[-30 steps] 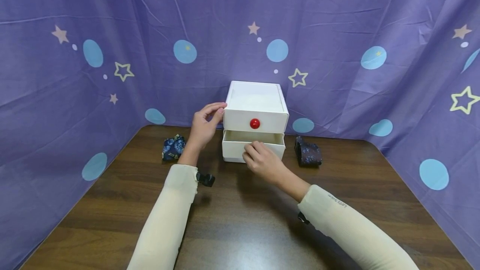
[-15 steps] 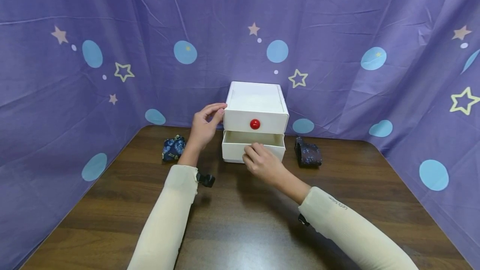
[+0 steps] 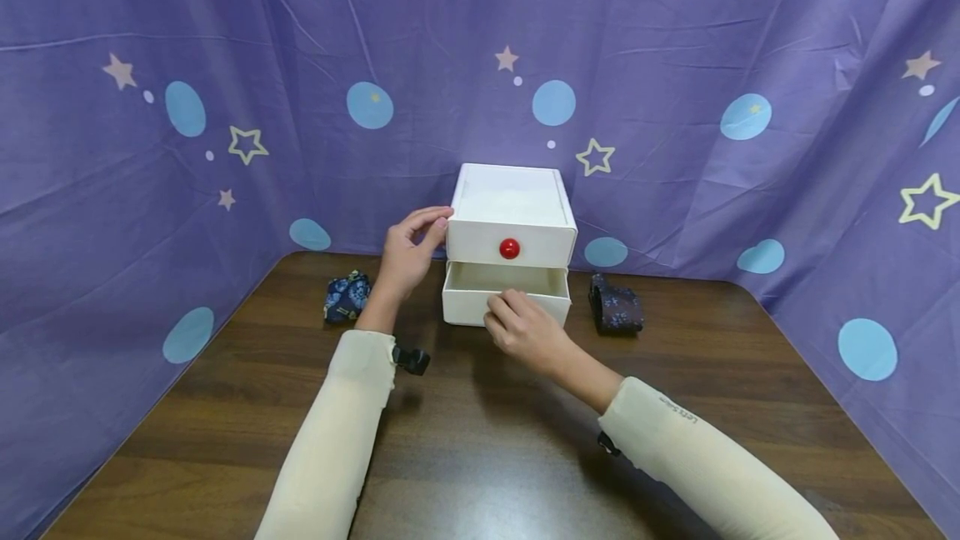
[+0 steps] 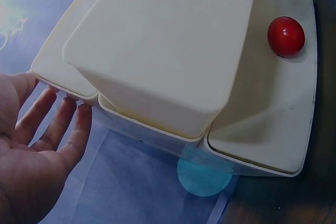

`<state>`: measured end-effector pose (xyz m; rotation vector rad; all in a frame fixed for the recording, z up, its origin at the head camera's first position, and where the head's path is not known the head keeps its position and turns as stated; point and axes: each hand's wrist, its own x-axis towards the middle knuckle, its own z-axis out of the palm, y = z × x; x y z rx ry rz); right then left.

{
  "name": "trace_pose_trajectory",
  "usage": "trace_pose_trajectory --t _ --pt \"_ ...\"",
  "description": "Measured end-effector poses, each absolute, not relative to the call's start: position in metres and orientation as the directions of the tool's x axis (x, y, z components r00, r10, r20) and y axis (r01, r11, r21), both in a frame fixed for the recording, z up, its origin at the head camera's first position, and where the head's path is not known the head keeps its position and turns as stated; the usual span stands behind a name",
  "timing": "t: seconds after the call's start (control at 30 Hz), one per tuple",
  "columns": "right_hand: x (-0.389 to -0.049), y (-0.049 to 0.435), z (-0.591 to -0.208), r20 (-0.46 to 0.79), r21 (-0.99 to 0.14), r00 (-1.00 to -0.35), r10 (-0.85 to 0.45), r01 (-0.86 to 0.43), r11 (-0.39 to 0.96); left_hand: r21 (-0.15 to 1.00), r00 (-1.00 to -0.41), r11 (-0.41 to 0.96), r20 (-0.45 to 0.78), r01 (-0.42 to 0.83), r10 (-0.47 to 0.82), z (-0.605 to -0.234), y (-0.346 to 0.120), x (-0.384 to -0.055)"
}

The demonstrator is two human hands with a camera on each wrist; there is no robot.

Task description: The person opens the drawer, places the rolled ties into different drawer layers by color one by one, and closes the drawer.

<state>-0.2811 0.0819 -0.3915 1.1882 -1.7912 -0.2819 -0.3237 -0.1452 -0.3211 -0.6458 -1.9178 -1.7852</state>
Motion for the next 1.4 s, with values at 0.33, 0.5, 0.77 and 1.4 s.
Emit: trace_pose_trajectory --t 0.33,0.5,0.77,1.4 --pt "-0.278 0.082 -0.392 0.562 0.631 -0.07 -0.824 -0.608 0.481 0.79 -0.792 0.055 0.609 0.61 0.039 -0.323 -0.146 -0.325" --pt "-0.274 0.083 -0.391 0.549 0.637 -0.078 -0.832 -0.606 0.477 0.796 -0.798 0.064 0.601 0.602 0.036 -0.322 -0.146 -0.324" --pt "-0.27 0.083 -0.391 0.543 0.631 -0.092 -0.835 -0.612 0.478 0.798 -0.8 0.058 0.599 0.6 0.033 -0.322 -0.145 -0.325" --pt "-0.265 0.084 -0.392 0.555 0.628 -0.059 -0.83 -0.625 0.464 0.794 -0.796 0.068 0.604 0.605 0.024 -0.322 -0.144 -0.325"
